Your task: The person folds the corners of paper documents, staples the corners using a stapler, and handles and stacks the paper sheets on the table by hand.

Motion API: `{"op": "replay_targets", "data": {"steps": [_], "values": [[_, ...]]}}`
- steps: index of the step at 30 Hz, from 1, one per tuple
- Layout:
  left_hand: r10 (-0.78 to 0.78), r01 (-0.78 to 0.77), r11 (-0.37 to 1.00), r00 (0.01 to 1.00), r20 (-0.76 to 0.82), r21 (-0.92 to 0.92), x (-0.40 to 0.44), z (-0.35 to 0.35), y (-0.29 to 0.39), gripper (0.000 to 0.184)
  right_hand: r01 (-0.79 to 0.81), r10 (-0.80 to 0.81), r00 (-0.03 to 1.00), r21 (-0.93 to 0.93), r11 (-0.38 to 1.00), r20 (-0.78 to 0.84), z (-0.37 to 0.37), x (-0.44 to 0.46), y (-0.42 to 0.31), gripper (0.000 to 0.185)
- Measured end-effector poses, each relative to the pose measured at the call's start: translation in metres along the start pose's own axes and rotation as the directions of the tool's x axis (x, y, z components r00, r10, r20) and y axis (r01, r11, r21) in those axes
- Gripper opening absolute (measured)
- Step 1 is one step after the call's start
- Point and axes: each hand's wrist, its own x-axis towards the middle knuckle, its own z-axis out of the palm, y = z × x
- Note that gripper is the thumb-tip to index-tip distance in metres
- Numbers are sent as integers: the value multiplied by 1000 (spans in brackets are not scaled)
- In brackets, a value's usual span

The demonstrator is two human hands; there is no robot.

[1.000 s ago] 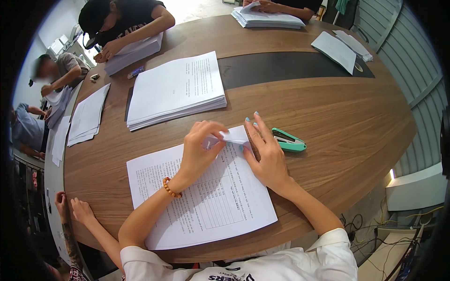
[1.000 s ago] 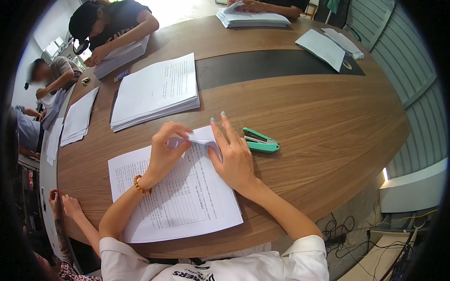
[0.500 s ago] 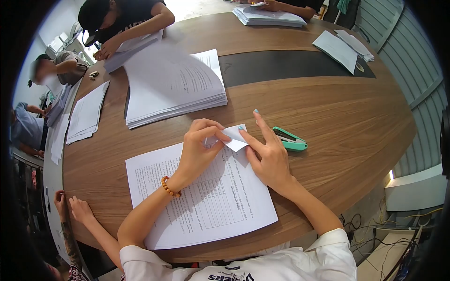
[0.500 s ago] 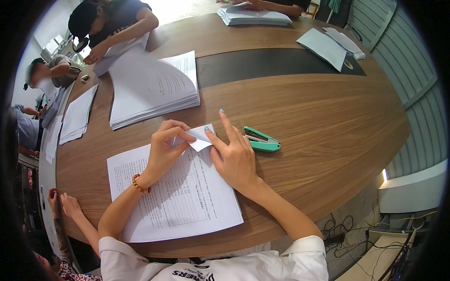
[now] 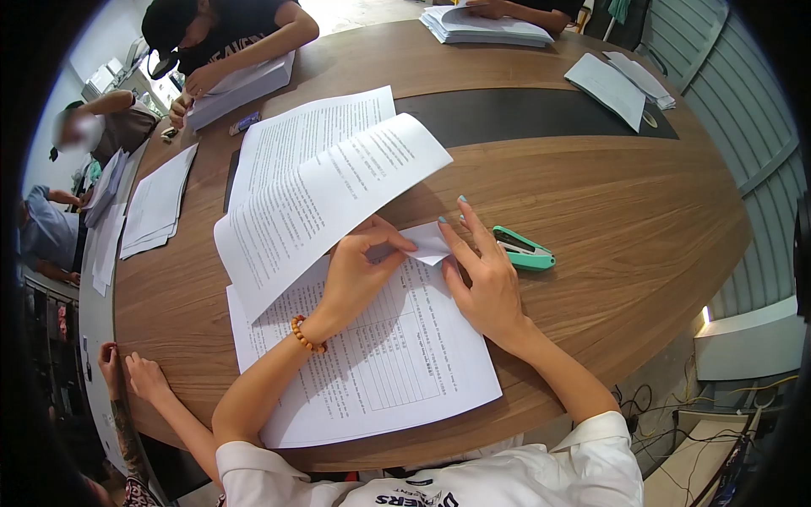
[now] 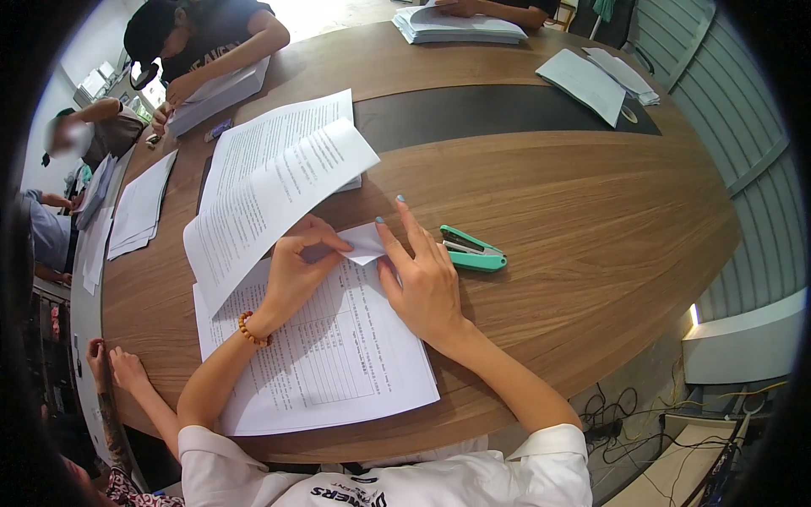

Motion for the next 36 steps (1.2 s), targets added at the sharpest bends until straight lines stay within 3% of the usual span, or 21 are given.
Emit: {"op": "replay_targets", "data": {"steps": [4, 6, 9, 12, 16, 22, 25, 27, 36], "values": [[46, -46, 999, 997, -55, 5, 2, 2, 7, 16, -3, 4, 1000, 3, 1000, -8, 1, 1, 0, 43], [-108, 104, 992, 993, -50, -76, 2, 2, 11, 15, -28, 28, 1000, -6, 1000, 10, 0, 0, 0, 42], [-102, 104, 994, 993, 55, -28, -1, -1, -1, 14, -23, 23, 1000, -2, 1000, -1, 1, 0, 1, 40], [-14, 14, 997, 1000, -3, 81, 0, -2, 6, 15, -19, 19, 1000, -30, 999, 17, -4, 2, -2, 37], [-11, 12, 1000, 1000, -22, 28, 1, -1, 4, 15, -2, 2, 1000, 12, 1000, -7, -1, 2, 1, 34], [-21, 18, 994, 1000, 20, 105, 1, -2, -1, 14, 18, -17, 1000, 14, 1000, -12, 0, 1, 1, 31], [-7, 7, 999, 1000, 0, 31, 1, -1, -1, 13, 34, -34, 999, 5, 999, -6, 1, 0, 2, 32], [-13, 14, 1000, 1000, 16, -4, 1, -1, -3, 13, -80, 84, 996, 88, 993, -38, 4, 1, 0, 33], [-42, 42, 999, 999, 7, -29, 0, 0, -4, 12, 0, 0, 1000, 29, 1000, 4, 2, 1, 2, 34]]}}
